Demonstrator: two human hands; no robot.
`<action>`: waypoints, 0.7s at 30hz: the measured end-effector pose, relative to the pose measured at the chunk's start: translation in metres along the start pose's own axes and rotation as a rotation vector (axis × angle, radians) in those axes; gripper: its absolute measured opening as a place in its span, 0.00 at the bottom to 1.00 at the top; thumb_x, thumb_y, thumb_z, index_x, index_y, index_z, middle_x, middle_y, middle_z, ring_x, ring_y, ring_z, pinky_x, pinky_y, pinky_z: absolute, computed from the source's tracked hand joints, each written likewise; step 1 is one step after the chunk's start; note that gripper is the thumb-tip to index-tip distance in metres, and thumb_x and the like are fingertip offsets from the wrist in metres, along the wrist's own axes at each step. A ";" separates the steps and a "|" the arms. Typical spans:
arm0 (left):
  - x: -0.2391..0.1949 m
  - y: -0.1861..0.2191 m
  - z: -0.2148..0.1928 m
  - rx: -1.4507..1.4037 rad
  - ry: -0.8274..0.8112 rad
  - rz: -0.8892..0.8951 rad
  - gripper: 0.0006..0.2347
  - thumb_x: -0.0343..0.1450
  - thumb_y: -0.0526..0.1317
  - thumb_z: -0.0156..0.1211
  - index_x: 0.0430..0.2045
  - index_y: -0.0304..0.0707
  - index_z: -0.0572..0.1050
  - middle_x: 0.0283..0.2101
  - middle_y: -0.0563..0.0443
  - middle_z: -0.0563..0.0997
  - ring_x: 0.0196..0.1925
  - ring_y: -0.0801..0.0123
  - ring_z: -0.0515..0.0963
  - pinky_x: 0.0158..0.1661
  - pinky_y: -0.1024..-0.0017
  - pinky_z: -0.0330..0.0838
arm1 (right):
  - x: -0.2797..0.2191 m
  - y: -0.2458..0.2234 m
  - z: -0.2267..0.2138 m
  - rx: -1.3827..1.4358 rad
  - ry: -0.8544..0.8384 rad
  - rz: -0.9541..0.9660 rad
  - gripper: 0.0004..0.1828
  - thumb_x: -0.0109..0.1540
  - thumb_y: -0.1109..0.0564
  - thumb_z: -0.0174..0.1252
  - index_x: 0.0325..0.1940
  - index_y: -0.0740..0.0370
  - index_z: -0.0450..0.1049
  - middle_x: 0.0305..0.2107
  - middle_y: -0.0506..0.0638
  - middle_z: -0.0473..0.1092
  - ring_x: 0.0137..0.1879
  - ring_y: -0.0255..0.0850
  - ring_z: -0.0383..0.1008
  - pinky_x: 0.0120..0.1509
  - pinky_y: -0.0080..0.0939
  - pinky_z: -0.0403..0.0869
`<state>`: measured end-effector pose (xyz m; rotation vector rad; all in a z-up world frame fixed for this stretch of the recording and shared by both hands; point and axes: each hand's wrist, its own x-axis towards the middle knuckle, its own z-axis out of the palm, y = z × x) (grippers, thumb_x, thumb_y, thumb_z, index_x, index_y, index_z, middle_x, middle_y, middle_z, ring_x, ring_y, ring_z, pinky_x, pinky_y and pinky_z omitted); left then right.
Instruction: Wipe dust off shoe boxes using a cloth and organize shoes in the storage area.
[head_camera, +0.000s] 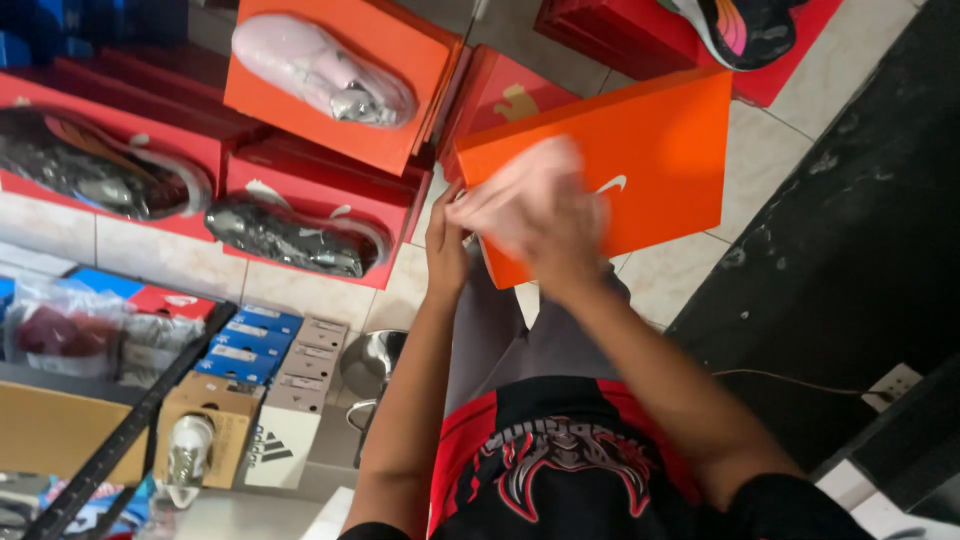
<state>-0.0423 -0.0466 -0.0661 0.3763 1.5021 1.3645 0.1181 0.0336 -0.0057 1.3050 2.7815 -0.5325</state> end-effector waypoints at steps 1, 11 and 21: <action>-0.004 0.008 0.003 0.008 0.011 -0.005 0.20 0.82 0.47 0.39 0.65 0.38 0.67 0.65 0.36 0.70 0.65 0.44 0.72 0.56 0.45 0.73 | 0.012 0.005 -0.036 -0.062 0.044 0.165 0.28 0.73 0.39 0.35 0.78 0.39 0.60 0.76 0.60 0.47 0.80 0.65 0.42 0.75 0.69 0.48; -0.007 0.008 0.025 -0.099 0.151 0.018 0.40 0.76 0.70 0.20 0.72 0.37 0.57 0.73 0.37 0.62 0.74 0.40 0.61 0.63 0.40 0.64 | 0.026 -0.020 0.022 0.061 0.249 0.201 0.44 0.61 0.57 0.66 0.72 0.85 0.52 0.67 0.86 0.49 0.72 0.79 0.54 0.75 0.75 0.55; -0.013 0.011 -0.005 -0.055 0.235 0.020 0.38 0.76 0.71 0.24 0.71 0.43 0.60 0.72 0.40 0.66 0.73 0.42 0.63 0.62 0.40 0.62 | 0.001 0.127 0.005 -0.133 0.249 0.461 0.34 0.70 0.46 0.64 0.80 0.43 0.64 0.74 0.69 0.39 0.76 0.73 0.36 0.76 0.75 0.40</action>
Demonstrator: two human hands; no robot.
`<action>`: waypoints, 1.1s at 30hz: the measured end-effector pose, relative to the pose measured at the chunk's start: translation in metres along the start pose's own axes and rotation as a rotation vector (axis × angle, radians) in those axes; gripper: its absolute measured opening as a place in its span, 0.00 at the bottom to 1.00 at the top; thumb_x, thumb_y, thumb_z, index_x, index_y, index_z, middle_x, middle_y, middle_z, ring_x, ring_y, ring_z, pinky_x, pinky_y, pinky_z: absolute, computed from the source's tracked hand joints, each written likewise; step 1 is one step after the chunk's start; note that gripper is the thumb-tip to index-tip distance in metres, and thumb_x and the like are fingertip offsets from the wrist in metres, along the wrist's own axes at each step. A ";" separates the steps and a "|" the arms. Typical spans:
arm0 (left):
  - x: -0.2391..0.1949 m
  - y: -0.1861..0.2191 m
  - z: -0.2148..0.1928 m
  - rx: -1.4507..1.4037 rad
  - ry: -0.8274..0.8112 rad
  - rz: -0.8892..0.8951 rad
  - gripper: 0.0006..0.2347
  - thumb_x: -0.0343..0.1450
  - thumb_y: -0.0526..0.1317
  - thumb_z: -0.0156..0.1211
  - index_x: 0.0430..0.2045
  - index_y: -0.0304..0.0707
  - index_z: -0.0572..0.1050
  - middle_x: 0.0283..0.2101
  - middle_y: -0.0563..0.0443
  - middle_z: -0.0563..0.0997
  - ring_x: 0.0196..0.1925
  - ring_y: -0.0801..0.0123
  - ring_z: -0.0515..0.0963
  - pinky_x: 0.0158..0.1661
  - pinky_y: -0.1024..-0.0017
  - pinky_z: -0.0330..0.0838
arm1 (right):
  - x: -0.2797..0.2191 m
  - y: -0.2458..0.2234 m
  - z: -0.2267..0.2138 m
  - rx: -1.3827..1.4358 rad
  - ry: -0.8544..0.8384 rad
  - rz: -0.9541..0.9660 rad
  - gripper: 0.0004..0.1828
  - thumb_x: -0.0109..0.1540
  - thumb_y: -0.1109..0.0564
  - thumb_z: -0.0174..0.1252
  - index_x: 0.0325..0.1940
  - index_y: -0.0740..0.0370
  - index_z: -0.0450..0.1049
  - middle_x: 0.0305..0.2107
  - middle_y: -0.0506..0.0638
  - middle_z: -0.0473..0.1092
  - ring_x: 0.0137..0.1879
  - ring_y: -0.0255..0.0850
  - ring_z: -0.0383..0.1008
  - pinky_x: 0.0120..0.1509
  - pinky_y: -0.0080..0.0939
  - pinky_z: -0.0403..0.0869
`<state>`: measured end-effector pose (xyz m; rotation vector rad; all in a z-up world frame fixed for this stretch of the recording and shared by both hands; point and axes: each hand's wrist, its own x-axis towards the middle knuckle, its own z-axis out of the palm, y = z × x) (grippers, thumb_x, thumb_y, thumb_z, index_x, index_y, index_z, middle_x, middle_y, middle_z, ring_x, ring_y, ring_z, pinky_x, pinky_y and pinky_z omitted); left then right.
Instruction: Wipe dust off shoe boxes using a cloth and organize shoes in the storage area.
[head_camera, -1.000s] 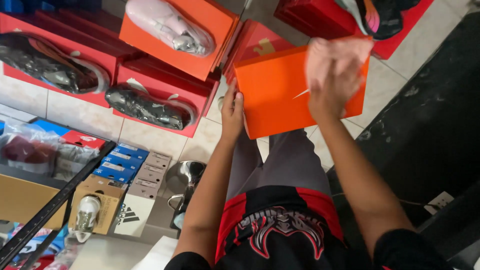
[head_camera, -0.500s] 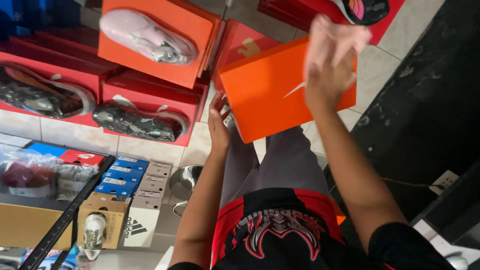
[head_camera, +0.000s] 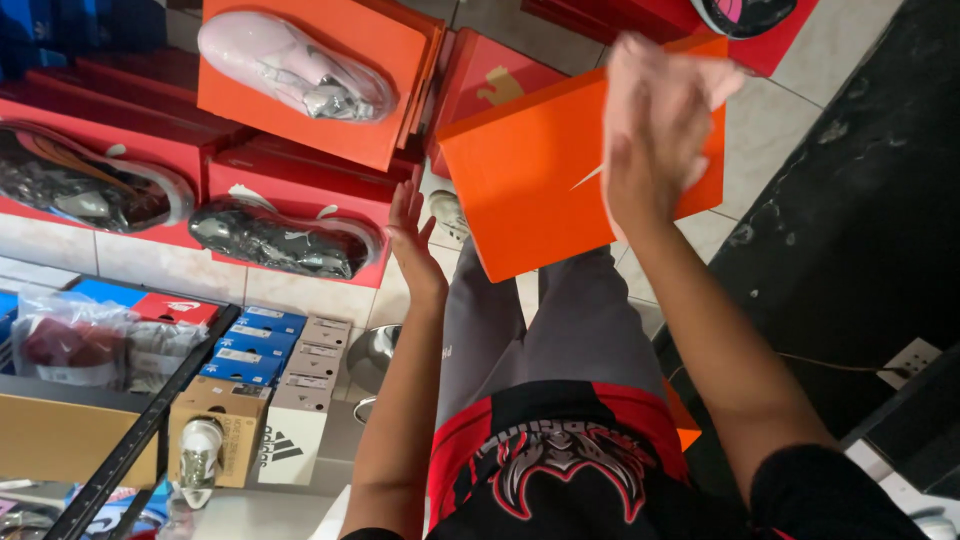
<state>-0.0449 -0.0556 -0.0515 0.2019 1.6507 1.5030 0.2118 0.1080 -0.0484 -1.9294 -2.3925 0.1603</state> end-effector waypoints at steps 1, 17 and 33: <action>-0.002 -0.002 -0.001 -0.011 0.007 -0.026 0.38 0.75 0.71 0.24 0.71 0.44 0.61 0.72 0.40 0.66 0.74 0.41 0.63 0.63 0.39 0.61 | 0.016 -0.018 0.000 0.099 0.028 -0.113 0.33 0.70 0.46 0.57 0.80 0.50 0.63 0.74 0.69 0.41 0.78 0.69 0.34 0.78 0.72 0.36; -0.012 0.056 0.026 0.135 -0.049 -0.108 0.40 0.68 0.76 0.27 0.69 0.55 0.62 0.76 0.54 0.61 0.74 0.52 0.66 0.63 0.49 0.65 | 0.025 -0.039 -0.034 -0.046 -0.241 0.025 0.40 0.80 0.48 0.57 0.87 0.45 0.38 0.79 0.55 0.25 0.86 0.58 0.26 0.88 0.70 0.37; -0.013 0.042 0.085 0.730 0.041 -0.094 0.34 0.76 0.51 0.56 0.76 0.49 0.45 0.73 0.36 0.61 0.65 0.33 0.72 0.64 0.39 0.64 | 0.077 0.023 -0.015 0.077 -0.088 -0.227 0.40 0.69 0.38 0.56 0.77 0.65 0.59 0.74 0.65 0.49 0.79 0.66 0.40 0.78 0.69 0.40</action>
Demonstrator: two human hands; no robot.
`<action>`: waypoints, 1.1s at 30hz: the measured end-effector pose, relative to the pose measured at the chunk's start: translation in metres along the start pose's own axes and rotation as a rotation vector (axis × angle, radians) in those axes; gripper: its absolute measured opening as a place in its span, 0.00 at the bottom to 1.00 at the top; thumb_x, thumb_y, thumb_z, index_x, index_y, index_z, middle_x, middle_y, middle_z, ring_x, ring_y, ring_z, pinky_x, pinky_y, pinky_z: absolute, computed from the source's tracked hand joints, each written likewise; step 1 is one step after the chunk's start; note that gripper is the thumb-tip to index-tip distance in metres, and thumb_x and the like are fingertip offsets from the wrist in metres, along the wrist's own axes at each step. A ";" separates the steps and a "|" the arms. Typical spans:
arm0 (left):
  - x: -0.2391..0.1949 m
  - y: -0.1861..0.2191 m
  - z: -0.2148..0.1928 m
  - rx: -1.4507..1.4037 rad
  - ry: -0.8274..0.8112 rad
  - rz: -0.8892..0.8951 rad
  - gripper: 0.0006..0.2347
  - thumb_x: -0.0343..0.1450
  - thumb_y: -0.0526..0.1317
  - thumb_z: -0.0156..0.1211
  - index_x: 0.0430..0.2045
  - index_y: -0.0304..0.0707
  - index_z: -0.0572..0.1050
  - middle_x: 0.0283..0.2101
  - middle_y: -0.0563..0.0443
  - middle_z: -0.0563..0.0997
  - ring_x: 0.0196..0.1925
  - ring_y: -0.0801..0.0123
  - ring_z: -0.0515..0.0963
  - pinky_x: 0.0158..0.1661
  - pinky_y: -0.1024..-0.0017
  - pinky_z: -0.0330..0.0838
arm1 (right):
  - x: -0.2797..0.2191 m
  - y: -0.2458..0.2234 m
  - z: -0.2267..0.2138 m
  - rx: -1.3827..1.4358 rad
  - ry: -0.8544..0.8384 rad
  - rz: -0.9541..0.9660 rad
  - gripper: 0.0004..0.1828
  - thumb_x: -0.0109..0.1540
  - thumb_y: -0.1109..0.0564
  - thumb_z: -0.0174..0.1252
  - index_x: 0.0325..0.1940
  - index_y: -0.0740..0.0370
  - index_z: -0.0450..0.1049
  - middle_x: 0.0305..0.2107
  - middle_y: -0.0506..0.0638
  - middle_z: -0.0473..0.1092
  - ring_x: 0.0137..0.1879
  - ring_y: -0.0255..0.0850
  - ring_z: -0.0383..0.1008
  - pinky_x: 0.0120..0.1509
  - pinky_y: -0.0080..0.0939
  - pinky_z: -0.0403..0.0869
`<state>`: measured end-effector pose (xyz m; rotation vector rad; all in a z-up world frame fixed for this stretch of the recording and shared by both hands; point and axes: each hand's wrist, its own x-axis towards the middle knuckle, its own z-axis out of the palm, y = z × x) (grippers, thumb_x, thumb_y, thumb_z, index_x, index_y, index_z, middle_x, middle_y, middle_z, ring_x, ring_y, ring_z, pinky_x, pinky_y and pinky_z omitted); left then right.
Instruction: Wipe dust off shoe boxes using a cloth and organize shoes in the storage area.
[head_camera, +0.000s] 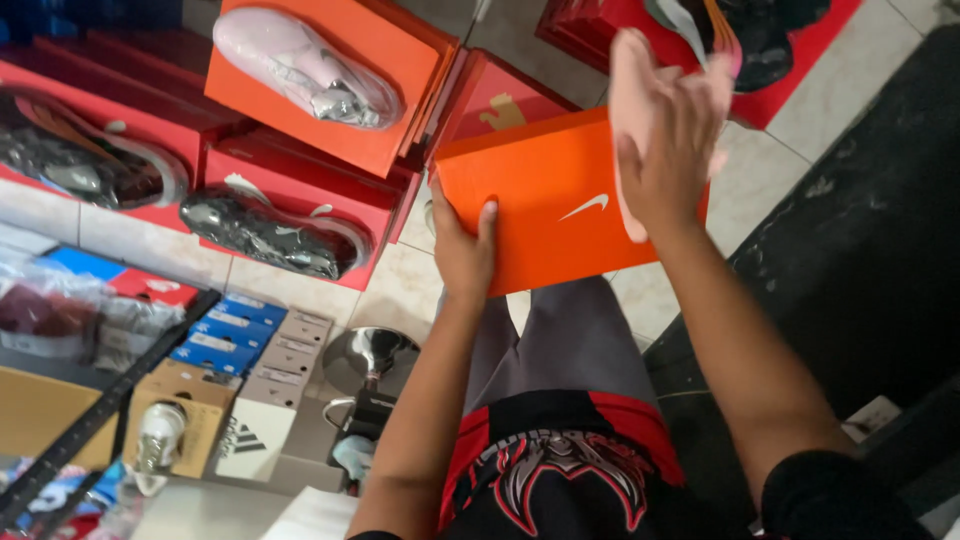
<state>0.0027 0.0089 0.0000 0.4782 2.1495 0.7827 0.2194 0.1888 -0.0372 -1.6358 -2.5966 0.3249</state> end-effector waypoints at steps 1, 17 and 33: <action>0.001 0.000 0.001 0.011 0.003 -0.025 0.36 0.75 0.53 0.59 0.76 0.52 0.46 0.74 0.41 0.61 0.65 0.36 0.72 0.64 0.41 0.65 | 0.021 -0.001 0.010 -0.081 0.059 -0.152 0.30 0.68 0.36 0.60 0.64 0.57 0.69 0.58 0.57 0.61 0.66 0.59 0.57 0.71 0.63 0.52; -0.001 0.016 0.011 0.113 0.080 -0.200 0.34 0.73 0.60 0.57 0.73 0.55 0.52 0.69 0.40 0.70 0.56 0.29 0.77 0.57 0.39 0.70 | 0.150 -0.017 -0.056 0.293 -1.213 -0.420 0.34 0.70 0.33 0.40 0.71 0.53 0.68 0.67 0.60 0.64 0.74 0.56 0.59 0.77 0.54 0.57; 0.004 -0.007 0.020 0.174 0.049 -0.205 0.34 0.73 0.64 0.53 0.74 0.59 0.51 0.69 0.48 0.69 0.55 0.33 0.78 0.58 0.44 0.72 | 0.177 -0.102 -0.098 0.493 -1.673 -0.347 0.37 0.61 0.30 0.27 0.76 0.18 0.34 0.82 0.44 0.32 0.85 0.49 0.23 0.76 0.71 0.32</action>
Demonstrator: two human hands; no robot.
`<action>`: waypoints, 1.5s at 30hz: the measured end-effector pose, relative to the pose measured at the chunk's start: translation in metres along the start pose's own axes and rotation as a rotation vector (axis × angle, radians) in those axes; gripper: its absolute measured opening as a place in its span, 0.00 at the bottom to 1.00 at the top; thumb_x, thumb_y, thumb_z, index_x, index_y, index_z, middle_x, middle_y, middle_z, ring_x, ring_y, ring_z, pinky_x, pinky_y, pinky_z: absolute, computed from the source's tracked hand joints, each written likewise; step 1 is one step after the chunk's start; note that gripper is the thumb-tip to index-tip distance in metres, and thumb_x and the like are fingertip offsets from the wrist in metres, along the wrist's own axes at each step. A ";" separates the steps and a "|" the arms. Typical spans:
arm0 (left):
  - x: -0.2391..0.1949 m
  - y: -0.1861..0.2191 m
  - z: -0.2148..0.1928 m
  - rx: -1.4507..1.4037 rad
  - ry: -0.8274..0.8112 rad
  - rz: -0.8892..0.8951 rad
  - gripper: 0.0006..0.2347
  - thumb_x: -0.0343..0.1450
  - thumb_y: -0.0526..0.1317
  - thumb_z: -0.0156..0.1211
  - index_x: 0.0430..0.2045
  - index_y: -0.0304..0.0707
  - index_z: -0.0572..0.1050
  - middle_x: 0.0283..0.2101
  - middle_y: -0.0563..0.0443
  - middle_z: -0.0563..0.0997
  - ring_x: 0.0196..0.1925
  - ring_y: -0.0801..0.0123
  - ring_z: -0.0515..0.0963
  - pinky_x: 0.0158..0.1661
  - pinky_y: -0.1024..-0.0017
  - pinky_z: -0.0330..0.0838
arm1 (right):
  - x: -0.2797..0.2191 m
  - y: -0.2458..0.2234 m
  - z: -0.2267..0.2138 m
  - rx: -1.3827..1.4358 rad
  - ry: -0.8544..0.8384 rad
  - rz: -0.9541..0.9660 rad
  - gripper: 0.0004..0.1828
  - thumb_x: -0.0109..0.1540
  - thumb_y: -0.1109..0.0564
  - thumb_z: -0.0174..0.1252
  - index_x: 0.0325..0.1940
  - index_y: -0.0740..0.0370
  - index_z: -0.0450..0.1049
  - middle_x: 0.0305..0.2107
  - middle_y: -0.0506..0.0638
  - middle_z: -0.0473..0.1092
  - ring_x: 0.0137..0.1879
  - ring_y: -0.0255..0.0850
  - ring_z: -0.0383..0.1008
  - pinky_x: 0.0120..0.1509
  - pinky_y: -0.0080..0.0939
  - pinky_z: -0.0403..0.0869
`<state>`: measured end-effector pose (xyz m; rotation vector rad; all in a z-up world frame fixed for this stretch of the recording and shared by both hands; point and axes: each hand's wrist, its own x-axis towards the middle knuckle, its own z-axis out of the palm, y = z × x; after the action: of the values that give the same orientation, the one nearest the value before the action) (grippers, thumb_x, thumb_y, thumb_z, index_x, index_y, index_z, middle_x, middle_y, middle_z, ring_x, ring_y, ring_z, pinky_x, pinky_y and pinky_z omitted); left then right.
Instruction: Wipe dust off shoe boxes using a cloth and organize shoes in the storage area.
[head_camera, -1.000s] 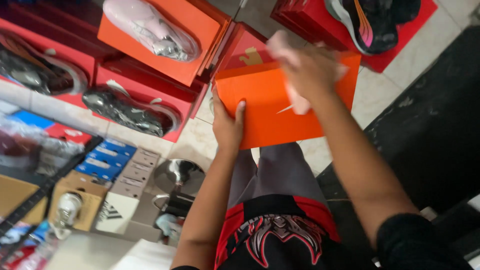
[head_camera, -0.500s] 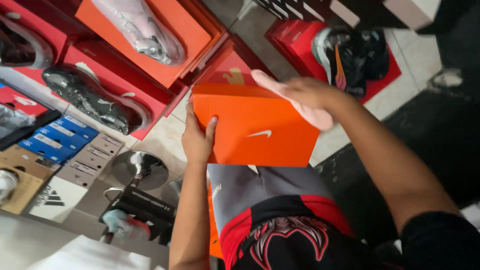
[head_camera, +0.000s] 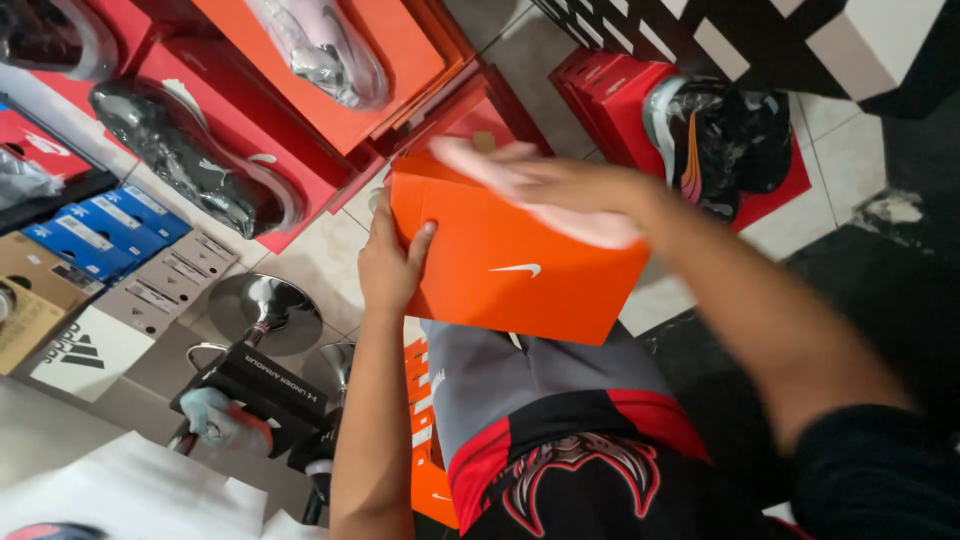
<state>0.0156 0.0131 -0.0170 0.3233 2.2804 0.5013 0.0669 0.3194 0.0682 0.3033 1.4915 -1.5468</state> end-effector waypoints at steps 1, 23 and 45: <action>0.000 -0.001 0.000 -0.011 0.004 -0.011 0.35 0.73 0.64 0.54 0.74 0.59 0.51 0.69 0.48 0.69 0.55 0.32 0.78 0.59 0.44 0.71 | -0.012 0.064 -0.007 0.003 0.081 0.009 0.37 0.64 0.35 0.39 0.77 0.36 0.46 0.79 0.49 0.40 0.83 0.49 0.34 0.80 0.59 0.39; -0.005 0.022 -0.013 -0.064 0.033 0.016 0.33 0.74 0.58 0.57 0.73 0.53 0.53 0.68 0.37 0.70 0.56 0.25 0.75 0.60 0.38 0.67 | -0.052 0.236 -0.018 0.031 0.239 -0.118 0.36 0.62 0.50 0.63 0.74 0.59 0.64 0.72 0.47 0.60 0.76 0.40 0.56 0.80 0.40 0.54; -0.005 0.012 -0.009 -0.146 0.006 0.079 0.32 0.71 0.56 0.53 0.69 0.49 0.52 0.68 0.43 0.72 0.61 0.38 0.75 0.52 0.46 0.68 | -0.022 0.042 0.040 -0.143 0.519 0.636 0.39 0.62 0.38 0.26 0.80 0.23 0.50 0.57 0.65 0.65 0.68 0.59 0.63 0.67 0.54 0.60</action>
<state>0.0135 0.0201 -0.0030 0.3400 2.2289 0.7069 0.1264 0.3017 0.0658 1.0439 1.6592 -0.8765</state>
